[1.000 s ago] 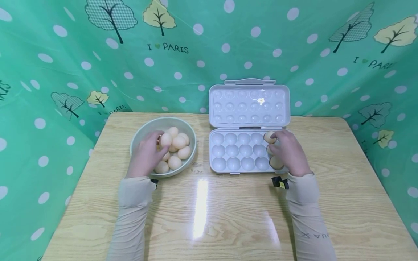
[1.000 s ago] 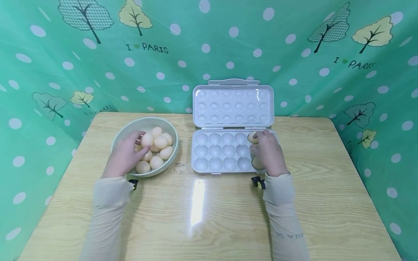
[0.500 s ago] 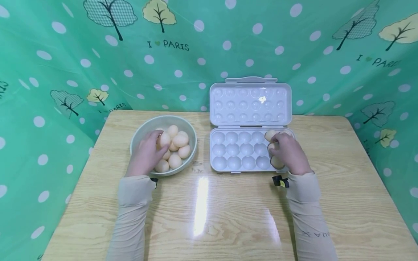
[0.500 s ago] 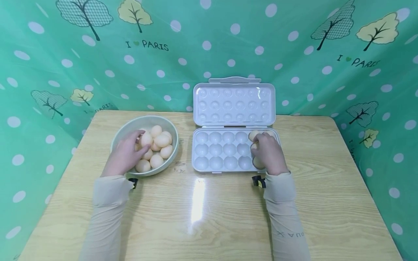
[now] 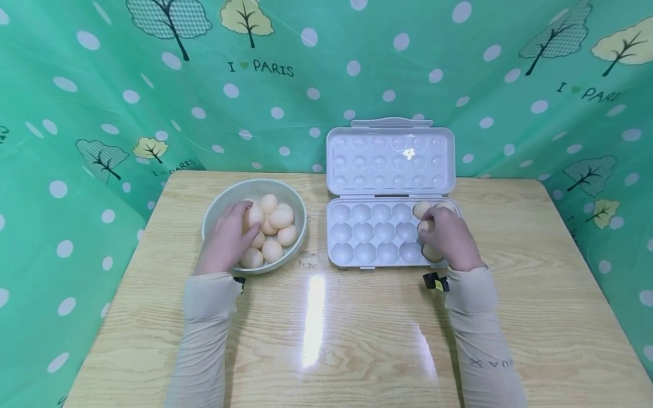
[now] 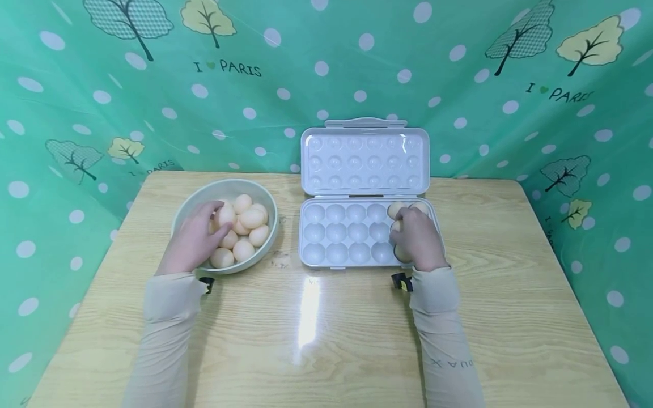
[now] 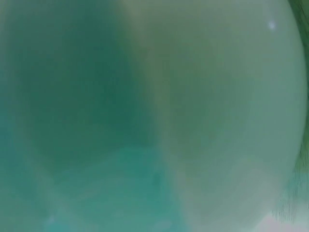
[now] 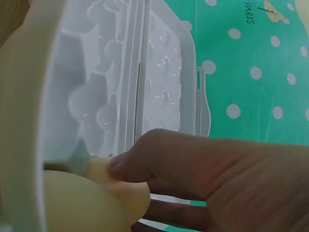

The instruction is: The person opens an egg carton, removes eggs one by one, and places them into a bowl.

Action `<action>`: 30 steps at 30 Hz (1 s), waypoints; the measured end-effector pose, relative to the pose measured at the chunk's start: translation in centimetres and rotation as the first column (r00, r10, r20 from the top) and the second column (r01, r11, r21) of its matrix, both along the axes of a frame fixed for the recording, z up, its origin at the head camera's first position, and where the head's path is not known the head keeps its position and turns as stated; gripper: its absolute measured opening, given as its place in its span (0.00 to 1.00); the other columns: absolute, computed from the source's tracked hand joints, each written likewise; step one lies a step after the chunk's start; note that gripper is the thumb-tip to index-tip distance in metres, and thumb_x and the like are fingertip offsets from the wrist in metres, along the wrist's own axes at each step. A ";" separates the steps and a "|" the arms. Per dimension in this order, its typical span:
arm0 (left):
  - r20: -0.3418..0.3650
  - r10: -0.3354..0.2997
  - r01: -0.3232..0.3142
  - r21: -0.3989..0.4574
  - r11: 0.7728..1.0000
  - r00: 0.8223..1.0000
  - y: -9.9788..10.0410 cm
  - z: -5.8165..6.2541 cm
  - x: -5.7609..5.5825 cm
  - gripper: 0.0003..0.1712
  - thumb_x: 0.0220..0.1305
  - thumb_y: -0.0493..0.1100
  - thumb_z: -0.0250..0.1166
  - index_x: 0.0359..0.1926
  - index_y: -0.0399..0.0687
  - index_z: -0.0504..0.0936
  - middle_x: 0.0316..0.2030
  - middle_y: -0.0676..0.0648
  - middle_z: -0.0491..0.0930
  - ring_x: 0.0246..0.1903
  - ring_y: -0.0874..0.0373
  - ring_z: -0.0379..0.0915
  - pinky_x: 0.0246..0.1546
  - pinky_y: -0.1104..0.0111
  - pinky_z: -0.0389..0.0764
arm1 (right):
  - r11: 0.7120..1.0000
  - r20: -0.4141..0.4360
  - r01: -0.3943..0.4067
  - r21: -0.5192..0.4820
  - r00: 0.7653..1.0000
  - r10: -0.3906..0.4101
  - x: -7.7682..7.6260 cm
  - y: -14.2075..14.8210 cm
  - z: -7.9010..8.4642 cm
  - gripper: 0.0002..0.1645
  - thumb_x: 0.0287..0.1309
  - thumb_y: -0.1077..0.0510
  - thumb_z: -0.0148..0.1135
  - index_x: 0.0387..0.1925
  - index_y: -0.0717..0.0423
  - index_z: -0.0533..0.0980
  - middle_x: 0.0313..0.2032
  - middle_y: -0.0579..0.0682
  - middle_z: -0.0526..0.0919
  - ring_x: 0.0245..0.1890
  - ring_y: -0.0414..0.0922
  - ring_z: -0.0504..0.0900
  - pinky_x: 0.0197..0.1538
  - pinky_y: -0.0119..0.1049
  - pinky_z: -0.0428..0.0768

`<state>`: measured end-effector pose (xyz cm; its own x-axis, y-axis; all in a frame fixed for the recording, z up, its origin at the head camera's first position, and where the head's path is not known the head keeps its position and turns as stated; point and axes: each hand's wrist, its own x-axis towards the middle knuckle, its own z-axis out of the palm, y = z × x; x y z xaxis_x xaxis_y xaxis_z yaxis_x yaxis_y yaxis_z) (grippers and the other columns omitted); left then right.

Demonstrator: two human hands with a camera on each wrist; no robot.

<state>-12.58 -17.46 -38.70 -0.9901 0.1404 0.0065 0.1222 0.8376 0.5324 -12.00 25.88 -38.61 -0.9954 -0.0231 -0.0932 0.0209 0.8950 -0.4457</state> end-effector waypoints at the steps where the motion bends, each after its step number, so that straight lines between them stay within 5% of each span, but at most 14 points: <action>1: -0.001 0.000 0.000 0.000 1.000 1.000 0.0 0.0 0.0 0.30 0.71 0.44 0.59 0.68 0.34 0.65 0.65 0.32 0.66 0.66 0.36 0.63 0.69 0.45 0.64 | 1.000 -0.006 0.004 0.003 1.000 -0.004 0.0 0.0 0.1 0.17 0.55 0.64 0.61 0.46 0.70 0.78 0.43 0.66 0.79 0.37 0.57 0.74 0.38 0.48 0.76; 11: -0.014 0.007 -0.007 0.003 1.000 1.000 0.1 0.7 0.4 0.29 0.72 0.44 0.59 0.68 0.36 0.65 0.65 0.32 0.66 0.66 0.36 0.62 0.68 0.44 0.64 | 0.999 -0.201 -0.007 -0.036 0.980 0.000 0.9 -0.3 1.4 0.21 0.53 0.65 0.63 0.48 0.73 0.77 0.45 0.68 0.80 0.37 0.57 0.77 0.37 0.49 0.79; 30: -0.150 -0.027 0.029 0.013 0.999 0.988 1.0 3.5 2.3 0.26 0.72 0.46 0.59 0.66 0.40 0.69 0.63 0.35 0.70 0.63 0.38 0.66 0.63 0.42 0.69 | 0.993 -0.379 -0.051 -0.107 0.926 0.007 2.7 -1.6 4.0 0.18 0.53 0.70 0.62 0.48 0.70 0.77 0.41 0.62 0.80 0.39 0.56 0.77 0.42 0.51 0.79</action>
